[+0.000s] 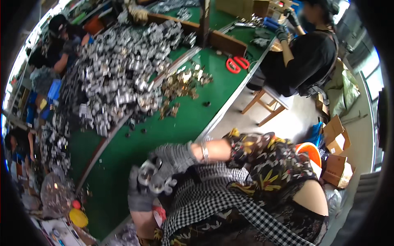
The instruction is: Assembling small metal components using an assembly fixture at a factory workbench.
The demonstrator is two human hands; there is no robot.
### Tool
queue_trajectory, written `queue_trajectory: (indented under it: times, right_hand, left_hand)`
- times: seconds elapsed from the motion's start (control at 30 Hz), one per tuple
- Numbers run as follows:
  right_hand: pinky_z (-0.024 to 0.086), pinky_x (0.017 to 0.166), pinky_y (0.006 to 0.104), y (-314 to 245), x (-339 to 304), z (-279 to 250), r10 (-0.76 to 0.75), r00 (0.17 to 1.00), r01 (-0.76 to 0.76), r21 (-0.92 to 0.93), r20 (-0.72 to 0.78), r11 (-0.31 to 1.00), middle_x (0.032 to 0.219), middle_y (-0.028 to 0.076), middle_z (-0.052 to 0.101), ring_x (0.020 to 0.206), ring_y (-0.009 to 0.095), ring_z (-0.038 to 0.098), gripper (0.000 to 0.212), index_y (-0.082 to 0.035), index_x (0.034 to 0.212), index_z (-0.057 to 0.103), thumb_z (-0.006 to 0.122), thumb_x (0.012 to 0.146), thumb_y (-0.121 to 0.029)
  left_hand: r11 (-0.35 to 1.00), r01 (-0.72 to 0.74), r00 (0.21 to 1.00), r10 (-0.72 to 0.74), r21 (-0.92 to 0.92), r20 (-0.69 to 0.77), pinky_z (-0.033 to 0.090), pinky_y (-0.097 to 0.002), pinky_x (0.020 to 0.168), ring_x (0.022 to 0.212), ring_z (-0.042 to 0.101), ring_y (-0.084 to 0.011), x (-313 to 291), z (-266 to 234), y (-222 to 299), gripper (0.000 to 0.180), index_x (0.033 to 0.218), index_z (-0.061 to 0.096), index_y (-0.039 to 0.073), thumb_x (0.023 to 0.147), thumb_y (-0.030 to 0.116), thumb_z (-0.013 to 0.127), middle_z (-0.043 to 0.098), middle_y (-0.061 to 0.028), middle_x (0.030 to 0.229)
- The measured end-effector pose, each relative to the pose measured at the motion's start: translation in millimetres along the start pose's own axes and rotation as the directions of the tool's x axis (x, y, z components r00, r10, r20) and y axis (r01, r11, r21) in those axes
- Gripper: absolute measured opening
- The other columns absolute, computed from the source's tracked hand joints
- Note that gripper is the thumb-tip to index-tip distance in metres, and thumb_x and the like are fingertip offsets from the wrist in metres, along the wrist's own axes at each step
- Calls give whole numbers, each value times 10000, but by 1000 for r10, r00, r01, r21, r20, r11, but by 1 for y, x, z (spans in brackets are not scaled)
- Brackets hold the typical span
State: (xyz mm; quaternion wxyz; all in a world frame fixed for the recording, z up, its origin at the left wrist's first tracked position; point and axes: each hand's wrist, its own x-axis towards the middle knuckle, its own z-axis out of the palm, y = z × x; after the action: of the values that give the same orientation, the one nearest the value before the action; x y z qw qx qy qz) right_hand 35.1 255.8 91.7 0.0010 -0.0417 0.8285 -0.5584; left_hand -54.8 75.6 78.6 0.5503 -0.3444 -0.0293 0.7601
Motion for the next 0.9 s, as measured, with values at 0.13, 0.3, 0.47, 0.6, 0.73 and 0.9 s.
queue_trajectory:
  times: [0.13, 0.3, 0.47, 0.6, 0.73, 0.9]
  right_hand:
    - [522, 602, 221, 12, -5, -8, 44, 992, -99, 491, 121, 866, 960, 90, 665, 805, 104, 637, 346, 20, 1088, 559, 690, 781, -71]
    - [524, 611, 229, -17, -1, -19, 266, 957, -291, 410, 117, 864, 793, 119, 677, 762, 135, 643, 296, 25, 973, 632, 727, 763, -161]
    - [509, 703, 305, -3, 0, -8, 224, 973, -207, -225, 53, 952, 855, 129, 681, 774, 198, 644, 440, 13, 929, 669, 758, 723, -366]
    - [504, 620, 288, 1, -4, -57, 407, 897, -422, -58, -173, 905, 785, 108, 675, 668, 178, 632, 375, -17, 944, 667, 727, 758, -337]
    - [484, 478, 287, 10, 18, -120, 500, 763, -641, -388, -409, 662, 705, 93, 651, 547, 145, 595, 274, -41, 929, 656, 671, 803, -284]
    - [478, 438, 313, 124, 33, -168, 560, 827, -119, -954, 58, 275, 651, 97, 622, 471, 168, 566, 302, -38, 933, 654, 688, 776, -294]
  left_hand:
    - [937, -13, 991, -34, 349, 127, 424, -407, 943, 1082, 498, -153, 1, -13, 19, 435, 1241, 473, 69, 900, 327, 555, 552, -46, 1071]
    - [818, -269, 812, -92, 509, 576, 331, -468, 1051, 1259, 407, -274, -1, -11, -21, 482, 1197, 517, 41, 931, 436, 439, 434, -144, 1350]
    - [565, -348, 929, 317, 748, 193, 579, -438, 773, 909, 644, -298, 0, -45, -5, 446, 1135, 539, 38, 803, 303, 676, 597, -118, 1081]
    - [660, -362, 919, 370, 658, 134, 523, -464, 846, 877, 622, -245, -36, -50, -26, 358, 1046, 574, 46, 802, 291, 667, 610, -76, 866]
    - [669, -324, 927, 365, 669, 83, 497, -451, 828, 761, 584, -182, -53, -59, -20, 253, 917, 561, 87, 809, 297, 653, 543, -5, 736]
    - [674, -281, 930, 367, 683, 21, 445, -554, 933, 971, 592, -277, -64, -65, -27, 507, 1193, 502, 53, 803, 335, 662, 595, -81, 1005]
